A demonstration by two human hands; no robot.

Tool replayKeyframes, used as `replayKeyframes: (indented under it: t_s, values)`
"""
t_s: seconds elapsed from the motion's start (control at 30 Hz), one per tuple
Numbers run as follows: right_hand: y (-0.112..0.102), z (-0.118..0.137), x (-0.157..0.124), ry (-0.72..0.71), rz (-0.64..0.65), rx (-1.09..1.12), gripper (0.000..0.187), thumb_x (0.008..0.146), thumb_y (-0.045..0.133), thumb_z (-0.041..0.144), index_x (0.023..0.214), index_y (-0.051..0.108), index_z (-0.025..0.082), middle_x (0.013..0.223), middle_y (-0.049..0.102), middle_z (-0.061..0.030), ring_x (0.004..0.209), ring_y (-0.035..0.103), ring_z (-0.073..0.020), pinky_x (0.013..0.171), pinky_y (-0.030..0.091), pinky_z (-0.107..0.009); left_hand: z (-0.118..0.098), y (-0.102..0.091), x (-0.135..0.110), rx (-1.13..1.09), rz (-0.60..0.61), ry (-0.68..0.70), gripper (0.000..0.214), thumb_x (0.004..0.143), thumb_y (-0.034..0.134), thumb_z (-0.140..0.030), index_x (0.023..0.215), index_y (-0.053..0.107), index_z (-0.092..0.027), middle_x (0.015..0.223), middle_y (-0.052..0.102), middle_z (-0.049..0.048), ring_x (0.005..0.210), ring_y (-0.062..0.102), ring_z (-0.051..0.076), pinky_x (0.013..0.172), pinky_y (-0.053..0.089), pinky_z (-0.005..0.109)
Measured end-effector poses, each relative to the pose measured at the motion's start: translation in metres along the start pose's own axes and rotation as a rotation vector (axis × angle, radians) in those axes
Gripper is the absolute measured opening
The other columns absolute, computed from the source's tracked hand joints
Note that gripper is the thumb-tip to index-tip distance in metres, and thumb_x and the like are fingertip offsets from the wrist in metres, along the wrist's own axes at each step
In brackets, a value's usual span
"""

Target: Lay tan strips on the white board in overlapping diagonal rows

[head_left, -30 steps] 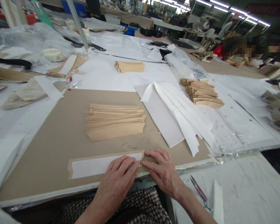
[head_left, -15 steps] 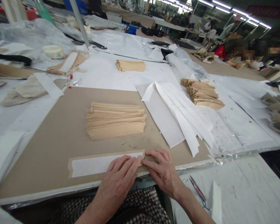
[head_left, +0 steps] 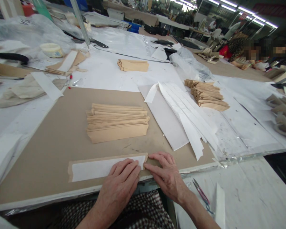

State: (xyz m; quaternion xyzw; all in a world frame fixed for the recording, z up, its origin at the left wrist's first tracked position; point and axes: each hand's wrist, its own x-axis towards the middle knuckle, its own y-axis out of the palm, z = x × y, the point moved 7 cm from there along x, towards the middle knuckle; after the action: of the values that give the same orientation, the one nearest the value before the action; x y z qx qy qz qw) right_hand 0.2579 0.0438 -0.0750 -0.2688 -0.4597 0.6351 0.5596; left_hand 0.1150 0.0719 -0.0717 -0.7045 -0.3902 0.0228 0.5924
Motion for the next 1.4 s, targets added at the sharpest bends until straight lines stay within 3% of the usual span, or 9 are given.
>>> replayKeyframes:
  t_s: [0.63, 0.83, 1.03, 1.2, 1.4]
  values:
    - [0.001, 0.012, 0.007, -0.112, 0.156, -0.221, 0.046, 0.088, 0.051, 0.015, 0.132, 0.048, 0.028, 0.13, 0.052, -0.0058, 0.11, 0.042, -0.0259, 0.096, 0.034, -0.046, 0.0, 0.003, -0.003, 0.01, 0.007, -0.005, 0.023, 0.089, 0.051, -0.019, 0.108, 0.063, -0.017, 0.113, 0.066, 0.0047, 0.107, 0.053, 0.024, 0.093, 0.043, 0.041]
    - [0.001, 0.017, 0.012, -0.087, 0.21, -0.259, 0.043, 0.088, 0.051, 0.017, 0.131, 0.048, 0.026, 0.13, 0.052, -0.0065, 0.109, 0.043, -0.0272, 0.095, 0.035, -0.046, -0.001, 0.006, -0.009, 0.031, 0.03, 0.01, 0.028, 0.092, 0.046, -0.021, 0.115, 0.062, -0.017, 0.117, 0.065, 0.0064, 0.11, 0.051, 0.026, 0.094, 0.042, 0.044]
    - [0.008, 0.022, 0.005, -0.037, 0.168, -0.242, 0.048, 0.087, 0.054, 0.016, 0.134, 0.045, 0.024, 0.13, 0.051, -0.0075, 0.113, 0.041, -0.0275, 0.097, 0.033, -0.046, -0.006, 0.009, -0.016, 0.057, 0.015, -0.006, 0.03, 0.092, 0.046, -0.024, 0.118, 0.06, -0.017, 0.121, 0.063, 0.0077, 0.116, 0.05, 0.028, 0.097, 0.04, 0.045]
    - [0.011, 0.016, 0.003, 0.039, 0.062, -0.191, 0.056, 0.085, 0.052, 0.011, 0.137, 0.042, 0.029, 0.128, 0.051, -0.0079, 0.112, 0.041, -0.0288, 0.095, 0.034, -0.048, -0.011, 0.007, -0.016, 0.083, -0.021, -0.013, 0.031, 0.089, 0.052, -0.021, 0.118, 0.06, -0.015, 0.121, 0.063, 0.0084, 0.117, 0.05, 0.028, 0.098, 0.041, 0.045]
    - [-0.001, 0.005, 0.005, 0.049, -0.036, 0.026, 0.044, 0.086, 0.047, 0.005, 0.124, 0.054, 0.025, 0.109, 0.055, -0.0072, 0.097, 0.048, -0.0217, 0.085, 0.042, -0.039, -0.013, 0.002, -0.014, 0.114, -0.044, 0.018, 0.031, 0.088, 0.053, -0.021, 0.118, 0.06, -0.015, 0.123, 0.063, 0.0088, 0.117, 0.051, 0.027, 0.095, 0.044, 0.043]
